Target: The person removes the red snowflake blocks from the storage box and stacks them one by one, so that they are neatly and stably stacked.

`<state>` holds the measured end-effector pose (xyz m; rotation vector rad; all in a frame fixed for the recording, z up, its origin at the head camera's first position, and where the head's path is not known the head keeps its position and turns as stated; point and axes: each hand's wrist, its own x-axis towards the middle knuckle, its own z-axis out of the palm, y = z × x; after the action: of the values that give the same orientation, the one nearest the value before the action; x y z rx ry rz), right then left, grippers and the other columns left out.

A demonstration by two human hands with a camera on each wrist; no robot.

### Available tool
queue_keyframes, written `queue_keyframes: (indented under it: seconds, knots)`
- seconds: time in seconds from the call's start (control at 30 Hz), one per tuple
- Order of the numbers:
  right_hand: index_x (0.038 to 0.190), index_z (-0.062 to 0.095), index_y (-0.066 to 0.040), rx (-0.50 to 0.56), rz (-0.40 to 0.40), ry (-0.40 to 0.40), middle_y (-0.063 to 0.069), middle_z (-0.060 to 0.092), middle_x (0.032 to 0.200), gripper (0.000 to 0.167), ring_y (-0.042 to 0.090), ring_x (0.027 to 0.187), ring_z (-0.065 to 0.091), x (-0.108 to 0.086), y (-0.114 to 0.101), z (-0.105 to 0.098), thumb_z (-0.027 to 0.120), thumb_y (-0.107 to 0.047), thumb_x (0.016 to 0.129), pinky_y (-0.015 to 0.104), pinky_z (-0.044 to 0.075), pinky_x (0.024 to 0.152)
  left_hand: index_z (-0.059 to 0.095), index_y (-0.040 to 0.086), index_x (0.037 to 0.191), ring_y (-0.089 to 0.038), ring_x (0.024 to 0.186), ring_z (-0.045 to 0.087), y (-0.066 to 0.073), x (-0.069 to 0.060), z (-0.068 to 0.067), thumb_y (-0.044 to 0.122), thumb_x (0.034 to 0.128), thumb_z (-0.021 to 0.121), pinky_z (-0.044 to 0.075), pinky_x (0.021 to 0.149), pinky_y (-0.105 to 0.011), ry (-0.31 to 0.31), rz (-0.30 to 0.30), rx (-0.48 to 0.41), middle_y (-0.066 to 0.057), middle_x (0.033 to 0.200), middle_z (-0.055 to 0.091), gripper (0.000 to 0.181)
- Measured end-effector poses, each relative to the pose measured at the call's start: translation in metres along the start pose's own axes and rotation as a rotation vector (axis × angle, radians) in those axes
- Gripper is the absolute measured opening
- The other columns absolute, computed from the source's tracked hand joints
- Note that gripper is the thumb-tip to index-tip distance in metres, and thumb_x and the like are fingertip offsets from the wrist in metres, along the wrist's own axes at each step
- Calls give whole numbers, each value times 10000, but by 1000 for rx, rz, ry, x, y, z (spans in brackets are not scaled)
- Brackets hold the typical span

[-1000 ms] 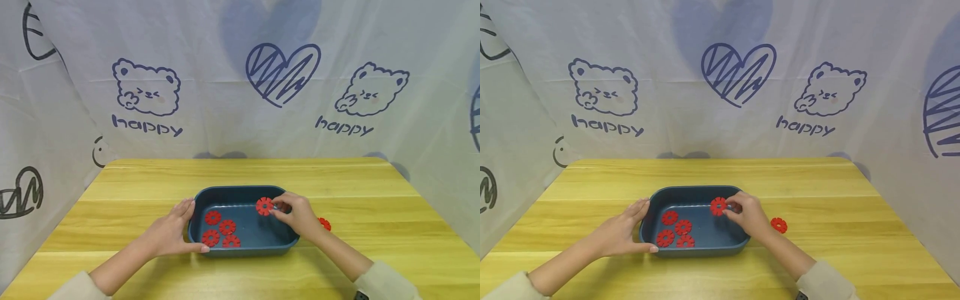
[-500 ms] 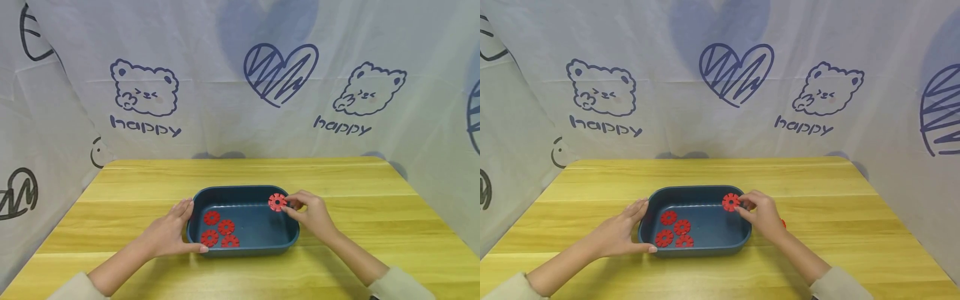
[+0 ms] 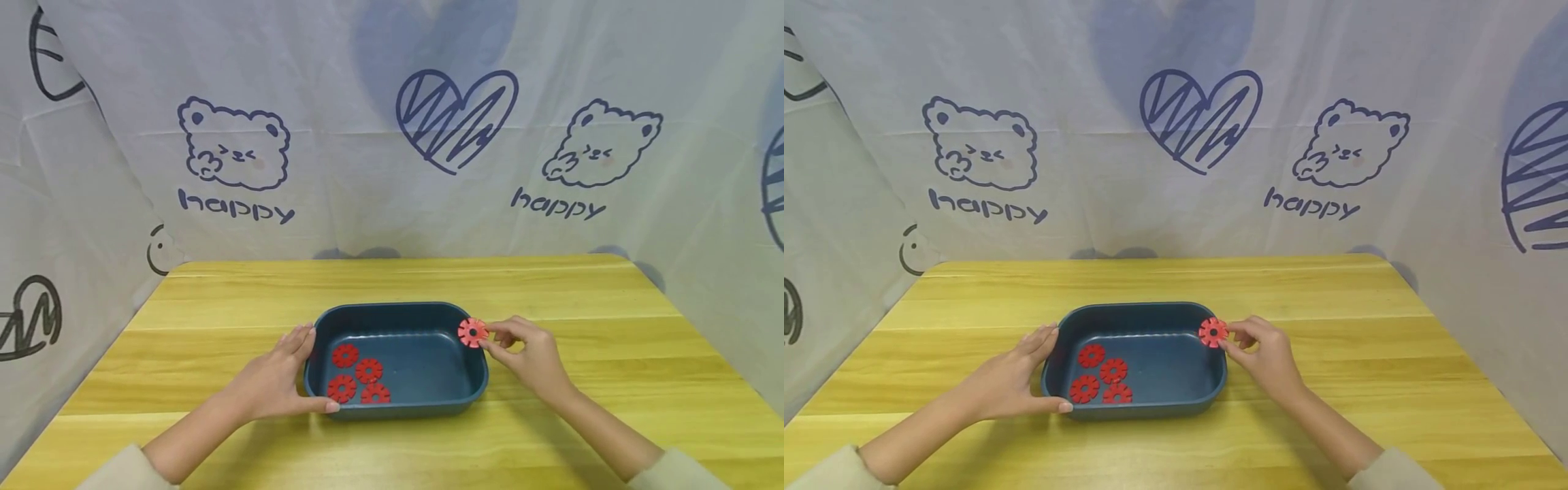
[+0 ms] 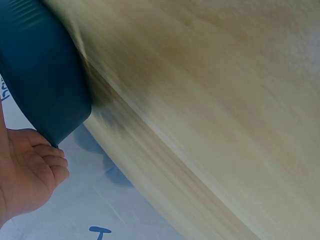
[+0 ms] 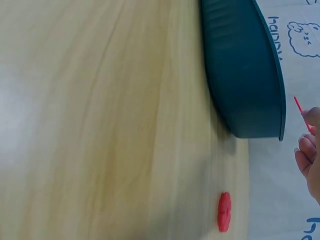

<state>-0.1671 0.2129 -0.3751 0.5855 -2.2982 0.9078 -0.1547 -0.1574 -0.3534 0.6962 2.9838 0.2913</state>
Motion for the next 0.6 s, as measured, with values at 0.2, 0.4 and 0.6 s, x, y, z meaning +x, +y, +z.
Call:
queue_keyframes:
  seconds: [0.2,0.4,0.6]
  knots:
    - [828,718,6,16,-11,72,-30,586,632,251,-16,587,513,-8,5,-9,799,77,601,99,454,565,275,-60,1428,-493,1313,315,0,0,-1,759,663,586,461,883,-564,2,-2,4,-241,1503,241,1164]
    - [818,714,3,6,39,108,-5,604,646,253,-53,602,509,-17,12,-17,793,89,593,85,443,575,291,-60,1422,-475,1327,308,-2,1,2,759,660,588,448,902,-571,5,-2,3,-233,1505,241,1158]
    - [798,706,24,3,105,103,23,606,645,221,-85,609,495,-29,19,-22,782,99,605,67,435,568,292,-62,1421,-464,1337,299,-3,1,3,764,656,588,439,906,-583,4,4,-3,-232,1505,243,1164]
